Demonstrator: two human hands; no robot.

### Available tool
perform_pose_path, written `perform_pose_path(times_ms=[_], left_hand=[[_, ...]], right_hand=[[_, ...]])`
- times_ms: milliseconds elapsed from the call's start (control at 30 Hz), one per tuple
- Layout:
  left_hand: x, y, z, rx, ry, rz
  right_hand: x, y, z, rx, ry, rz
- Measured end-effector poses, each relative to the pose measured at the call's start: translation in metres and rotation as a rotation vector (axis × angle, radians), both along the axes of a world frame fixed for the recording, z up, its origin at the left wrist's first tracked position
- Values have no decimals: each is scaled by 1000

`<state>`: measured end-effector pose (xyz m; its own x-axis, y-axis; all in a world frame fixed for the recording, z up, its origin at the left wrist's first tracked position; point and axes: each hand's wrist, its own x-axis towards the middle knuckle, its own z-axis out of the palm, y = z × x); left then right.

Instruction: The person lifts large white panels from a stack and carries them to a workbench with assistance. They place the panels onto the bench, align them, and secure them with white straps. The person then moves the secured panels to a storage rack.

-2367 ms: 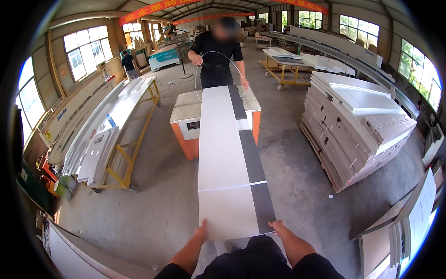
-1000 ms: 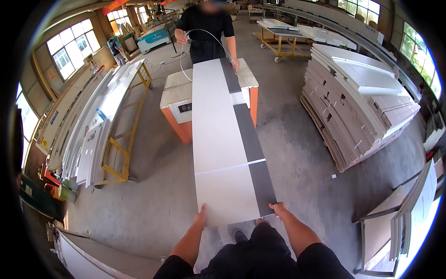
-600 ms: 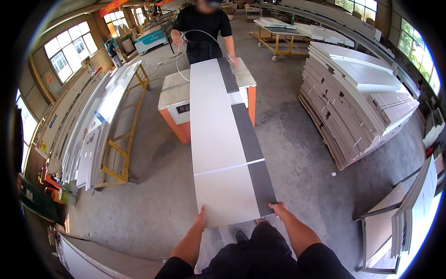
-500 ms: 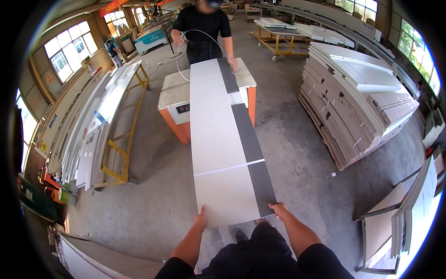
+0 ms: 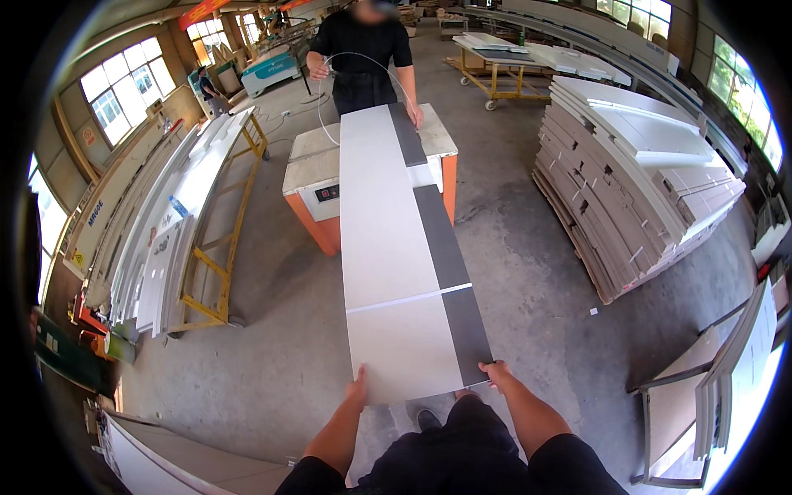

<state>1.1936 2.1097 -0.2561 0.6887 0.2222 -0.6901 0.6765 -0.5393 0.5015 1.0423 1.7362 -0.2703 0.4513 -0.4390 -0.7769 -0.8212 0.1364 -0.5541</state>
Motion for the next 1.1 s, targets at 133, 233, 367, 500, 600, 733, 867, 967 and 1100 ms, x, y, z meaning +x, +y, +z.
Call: perform_pose_path(times_ms=[133, 233, 367, 500, 600, 733, 867, 967, 1100], left_hand=[[1, 0, -7, 4, -10, 8], [-1, 1, -7, -10, -3, -7], [0, 0, 1, -25, 16, -31], [0, 2, -4, -41, 39, -17], [1, 4, -14, -44, 38, 0], [-2, -1, -9, -51, -35, 19], [0, -5, 11, -47, 38, -13], [0, 2, -1, -24, 20, -23], [0, 3, -11, -21, 11, -8]], right_hand=[[1, 0, 1, 2, -5, -2], [-2, 1, 1, -1, -11, -7], [-3, 1, 2, -17, -5, -9], [-3, 0, 1, -3, -13, 1], [-1, 0, 0, -10, -8, 2], [-2, -2, -5, -27, -22, -13], [-3, -4, -7, -21, -16, 7], [-2, -2, -7, -35, -14, 6], [-1, -1, -3, -27, -6, 3]])
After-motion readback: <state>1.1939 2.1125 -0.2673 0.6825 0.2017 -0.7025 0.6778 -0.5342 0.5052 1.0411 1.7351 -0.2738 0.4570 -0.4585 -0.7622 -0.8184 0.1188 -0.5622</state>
